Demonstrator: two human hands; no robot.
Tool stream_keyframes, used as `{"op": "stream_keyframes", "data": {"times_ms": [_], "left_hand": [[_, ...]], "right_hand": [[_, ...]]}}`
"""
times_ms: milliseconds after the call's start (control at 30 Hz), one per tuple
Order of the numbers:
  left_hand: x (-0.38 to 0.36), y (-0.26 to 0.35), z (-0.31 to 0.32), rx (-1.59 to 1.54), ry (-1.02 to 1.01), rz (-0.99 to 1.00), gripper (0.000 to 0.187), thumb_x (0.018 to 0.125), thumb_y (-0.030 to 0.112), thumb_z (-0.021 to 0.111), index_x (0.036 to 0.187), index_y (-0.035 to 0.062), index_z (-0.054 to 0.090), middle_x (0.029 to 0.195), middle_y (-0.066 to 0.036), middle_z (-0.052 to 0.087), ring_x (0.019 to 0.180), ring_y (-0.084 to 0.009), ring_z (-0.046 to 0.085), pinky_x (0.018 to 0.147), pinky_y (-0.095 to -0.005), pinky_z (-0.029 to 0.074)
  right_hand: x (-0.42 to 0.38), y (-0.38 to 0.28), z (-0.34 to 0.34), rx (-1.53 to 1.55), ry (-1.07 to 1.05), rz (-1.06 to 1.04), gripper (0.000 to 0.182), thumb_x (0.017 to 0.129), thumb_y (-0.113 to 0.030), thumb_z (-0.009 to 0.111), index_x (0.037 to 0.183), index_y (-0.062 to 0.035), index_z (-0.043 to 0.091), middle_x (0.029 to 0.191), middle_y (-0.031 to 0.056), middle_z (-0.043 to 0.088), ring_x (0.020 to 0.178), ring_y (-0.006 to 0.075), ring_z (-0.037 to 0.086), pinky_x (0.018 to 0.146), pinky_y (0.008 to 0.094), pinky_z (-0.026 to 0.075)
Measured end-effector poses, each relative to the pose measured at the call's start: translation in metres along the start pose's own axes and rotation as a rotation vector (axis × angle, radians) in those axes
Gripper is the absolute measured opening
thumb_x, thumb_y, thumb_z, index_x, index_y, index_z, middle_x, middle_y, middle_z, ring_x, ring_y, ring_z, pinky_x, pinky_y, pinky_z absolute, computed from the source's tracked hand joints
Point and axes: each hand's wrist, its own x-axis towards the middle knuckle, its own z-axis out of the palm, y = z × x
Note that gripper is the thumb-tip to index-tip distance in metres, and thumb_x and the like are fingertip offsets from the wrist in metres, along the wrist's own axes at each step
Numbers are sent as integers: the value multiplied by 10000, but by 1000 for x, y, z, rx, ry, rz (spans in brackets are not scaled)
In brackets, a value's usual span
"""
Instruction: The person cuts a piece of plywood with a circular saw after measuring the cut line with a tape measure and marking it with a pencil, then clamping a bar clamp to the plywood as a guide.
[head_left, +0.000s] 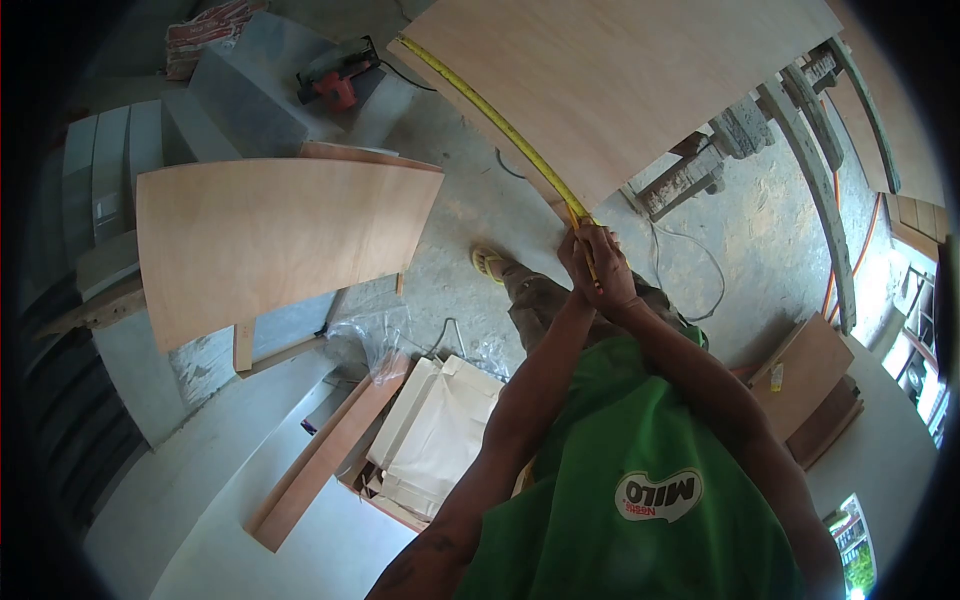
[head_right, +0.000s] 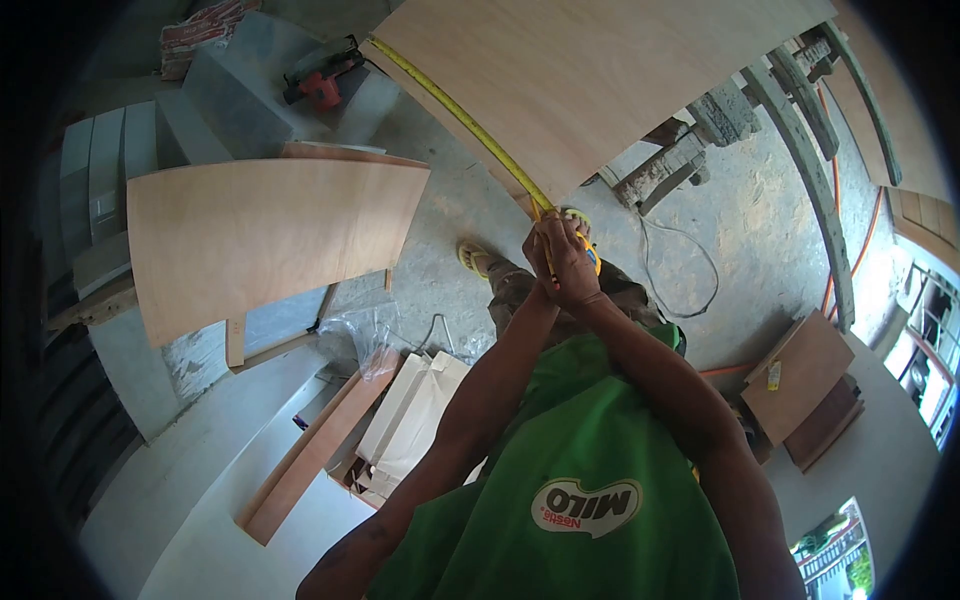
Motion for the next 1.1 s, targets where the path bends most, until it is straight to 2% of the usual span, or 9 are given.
{"op": "stream_keyframes", "data": {"times_ms": [267, 833, 1067, 1100], "left_hand": [[3, 4, 0, -29, -51, 1, 180, 926, 186, 440, 885, 56, 557, 776, -45, 567, 687, -148, 561, 625, -287, 475], [7, 6, -2, -87, -166, 19, 196, 932, 195, 432, 886, 53, 559, 779, -44, 568, 699, -143, 563, 635, -284, 475], [0, 7, -18, 371, 93, 61, 191, 933, 179, 436, 879, 46, 562, 783, -50, 568, 695, -138, 565, 640, -281, 480], [0, 7, -19, 436, 132, 69, 191, 933, 177, 437, 878, 45, 563, 784, -51, 568, 695, -137, 565, 641, -280, 480]], "right_hand": [[-1, 5, 0, 16, -33, 15, 336, 781, -142, 565, 1073, -14, 457, 1012, 226, 504, 947, 441, 472, 810, 477, 389], [-2, 4, 1, -23, -1, 34, 267, 815, -133, 545, 1044, -25, 459, 994, 218, 521, 919, 434, 490, 791, 479, 398], [-1, 3, -2, 42, -9, 69, 307, 801, -149, 575, 1060, -30, 462, 1005, 212, 525, 929, 434, 483, 792, 482, 402], [0, 2, -3, 24, -15, 66, 280, 807, -138, 572, 1047, -29, 477, 997, 206, 536, 924, 404, 510, 796, 459, 417]]}}
